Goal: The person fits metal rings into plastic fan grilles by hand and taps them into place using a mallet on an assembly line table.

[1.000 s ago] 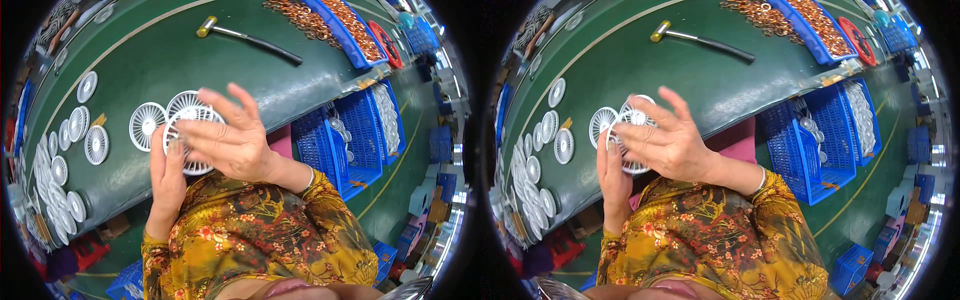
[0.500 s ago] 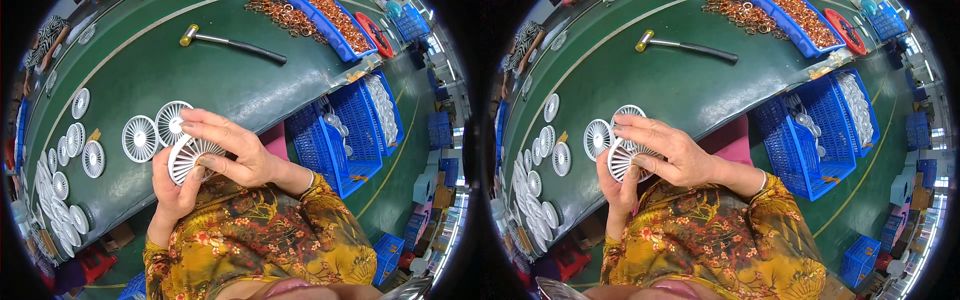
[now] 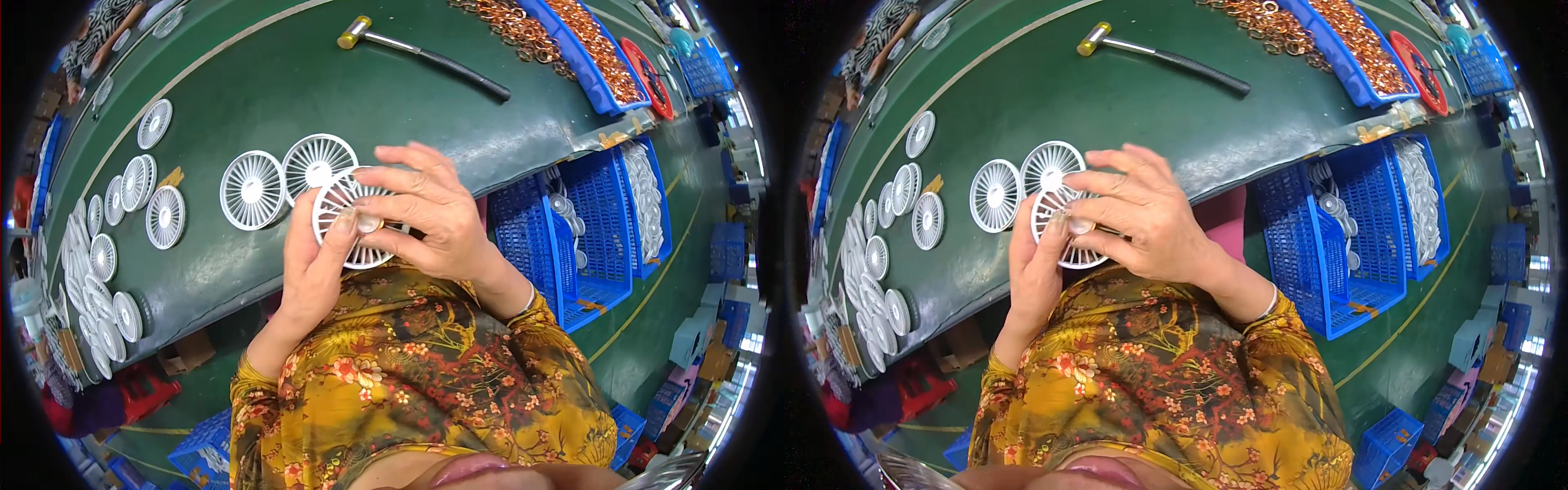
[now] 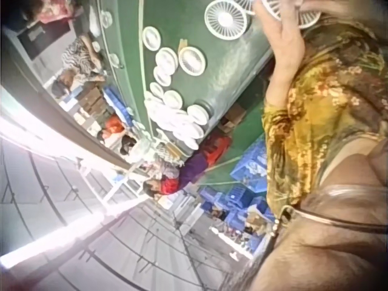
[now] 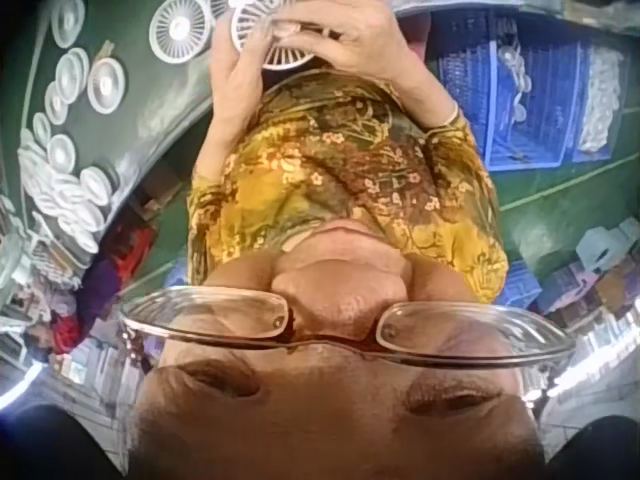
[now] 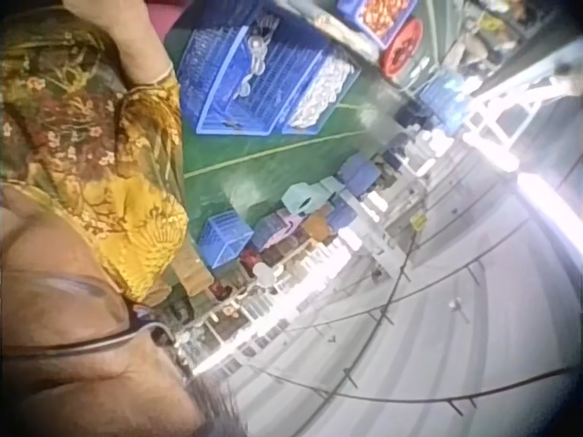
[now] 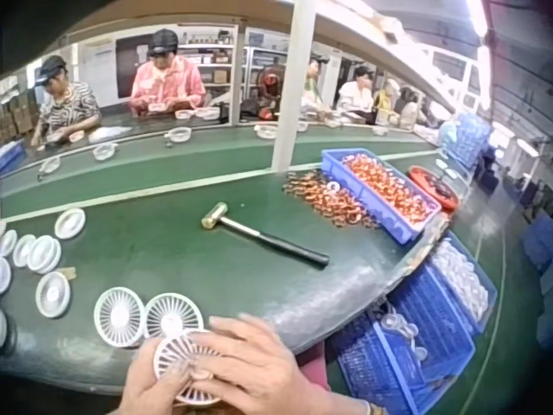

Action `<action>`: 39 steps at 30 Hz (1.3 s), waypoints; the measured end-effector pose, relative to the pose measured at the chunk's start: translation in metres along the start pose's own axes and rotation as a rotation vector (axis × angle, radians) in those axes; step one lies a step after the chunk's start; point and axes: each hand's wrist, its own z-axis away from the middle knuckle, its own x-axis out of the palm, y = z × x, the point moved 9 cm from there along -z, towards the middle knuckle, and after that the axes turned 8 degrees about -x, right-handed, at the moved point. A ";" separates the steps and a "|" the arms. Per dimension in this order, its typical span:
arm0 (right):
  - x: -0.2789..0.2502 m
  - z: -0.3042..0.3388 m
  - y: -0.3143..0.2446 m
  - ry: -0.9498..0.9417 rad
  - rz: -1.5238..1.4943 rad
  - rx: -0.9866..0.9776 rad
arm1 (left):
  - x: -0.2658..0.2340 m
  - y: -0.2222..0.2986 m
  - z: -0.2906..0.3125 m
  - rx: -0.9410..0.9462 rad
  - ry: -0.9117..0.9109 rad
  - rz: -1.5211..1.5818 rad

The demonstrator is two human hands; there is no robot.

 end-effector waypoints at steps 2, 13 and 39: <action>0.000 0.002 0.001 0.024 0.072 0.085 | 0.000 -0.004 -0.001 0.012 -0.018 -0.072; 0.012 -0.005 -0.004 -0.147 -0.145 -0.143 | 0.004 -0.009 0.012 -0.244 -0.222 0.133; 0.002 0.003 -0.008 0.053 0.168 -0.239 | -0.010 0.004 -0.006 0.053 0.082 -0.042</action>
